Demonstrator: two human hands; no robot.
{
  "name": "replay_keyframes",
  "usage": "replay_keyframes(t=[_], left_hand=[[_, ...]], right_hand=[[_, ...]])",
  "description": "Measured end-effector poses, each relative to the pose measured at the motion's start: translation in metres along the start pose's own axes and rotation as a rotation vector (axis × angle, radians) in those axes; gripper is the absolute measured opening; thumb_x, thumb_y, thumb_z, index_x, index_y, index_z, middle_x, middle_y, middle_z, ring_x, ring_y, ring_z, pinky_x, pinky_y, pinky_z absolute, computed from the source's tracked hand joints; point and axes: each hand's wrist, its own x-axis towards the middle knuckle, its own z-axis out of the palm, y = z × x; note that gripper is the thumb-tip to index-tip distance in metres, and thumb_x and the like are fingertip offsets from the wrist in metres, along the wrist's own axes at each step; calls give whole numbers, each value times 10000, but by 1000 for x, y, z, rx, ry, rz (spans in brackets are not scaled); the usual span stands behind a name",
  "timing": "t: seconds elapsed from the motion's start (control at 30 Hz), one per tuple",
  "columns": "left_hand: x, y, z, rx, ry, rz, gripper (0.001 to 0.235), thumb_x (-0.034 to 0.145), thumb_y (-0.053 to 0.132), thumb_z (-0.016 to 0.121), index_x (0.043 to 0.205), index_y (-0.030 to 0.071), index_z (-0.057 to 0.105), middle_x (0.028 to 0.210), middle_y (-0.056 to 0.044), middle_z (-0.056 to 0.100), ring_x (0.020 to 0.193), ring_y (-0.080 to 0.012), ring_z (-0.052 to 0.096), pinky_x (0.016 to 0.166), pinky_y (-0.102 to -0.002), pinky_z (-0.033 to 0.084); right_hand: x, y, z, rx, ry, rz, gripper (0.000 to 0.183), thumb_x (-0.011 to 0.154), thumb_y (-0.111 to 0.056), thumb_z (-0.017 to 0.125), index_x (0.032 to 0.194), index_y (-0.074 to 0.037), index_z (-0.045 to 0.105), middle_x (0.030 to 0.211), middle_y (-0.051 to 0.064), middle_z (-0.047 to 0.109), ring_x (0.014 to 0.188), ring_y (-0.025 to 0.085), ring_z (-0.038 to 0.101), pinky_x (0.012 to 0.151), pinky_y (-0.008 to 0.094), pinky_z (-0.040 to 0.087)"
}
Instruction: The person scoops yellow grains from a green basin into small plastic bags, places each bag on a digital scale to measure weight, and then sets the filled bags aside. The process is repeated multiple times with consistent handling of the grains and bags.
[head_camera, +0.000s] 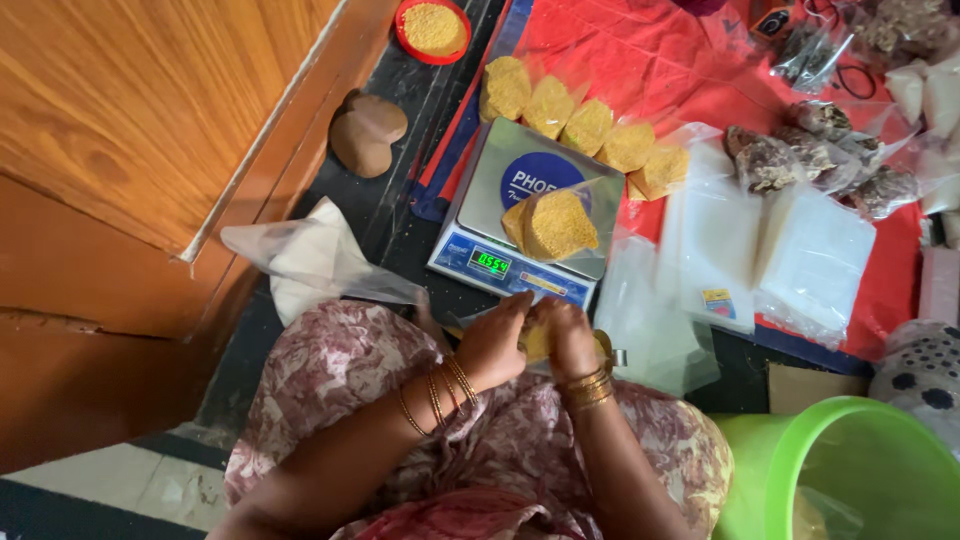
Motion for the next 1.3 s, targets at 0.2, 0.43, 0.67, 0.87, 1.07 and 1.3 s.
replay_keyframes(t=[0.2, 0.43, 0.67, 0.87, 1.07, 1.3], left_hand=[[-12, -1, 14, 97, 71, 146, 796, 735, -57, 632, 1488, -82, 374, 1524, -270, 463, 1317, -394, 554, 1058, -406, 477], [-4, 1, 7, 53, 143, 145, 811, 705, -78, 627, 1479, -87, 386, 1537, -285, 446, 1322, -408, 561, 1075, -390, 507], [-1, 19, -10, 39, 13, 9, 816, 728, -84, 614, 1501, -63, 353, 1582, -257, 403, 1123, -406, 664, 838, -425, 584], [1, 22, -7, 3, -25, -107, 863, 776, -38, 626, 1555, -41, 253, 1654, -218, 303, 956, -401, 728, 740, -398, 612], [-4, 15, 0, 65, 147, 94, 987, 698, -35, 708, 1546, -111, 210, 1575, -330, 309, 980, -452, 694, 744, -409, 597], [-4, 16, -2, 169, 62, -82, 933, 803, -31, 654, 1564, -95, 118, 1658, -306, 202, 657, -286, 703, 535, -344, 558]], right_hand=[[-37, -4, 4, -1231, -193, -152, 517, 798, -133, 725, 1293, -49, 603, 1210, 252, 666, 1065, 396, 652, 846, 443, 527], [-16, -90, -25, -899, 174, -171, 115, 905, -23, 663, 973, -36, 755, 752, 81, 754, 636, 139, 719, 595, 296, 596], [114, -125, -73, -1222, 170, -360, 222, 915, -154, 668, 1068, -18, 755, 960, 183, 769, 871, 299, 754, 772, 370, 596], [205, -59, -74, -1497, -130, -60, 864, 713, -481, 903, 1305, 26, 530, 1295, 275, 616, 1146, 426, 602, 951, 453, 496], [214, -16, -86, -1501, 91, 133, 791, 673, -396, 881, 1322, -50, 591, 1260, 213, 664, 1160, 376, 645, 984, 447, 527], [199, -25, -114, -89, 239, 326, 386, 966, -379, 669, 1138, -33, 681, 982, 82, 735, 790, 184, 695, 641, 316, 574]])
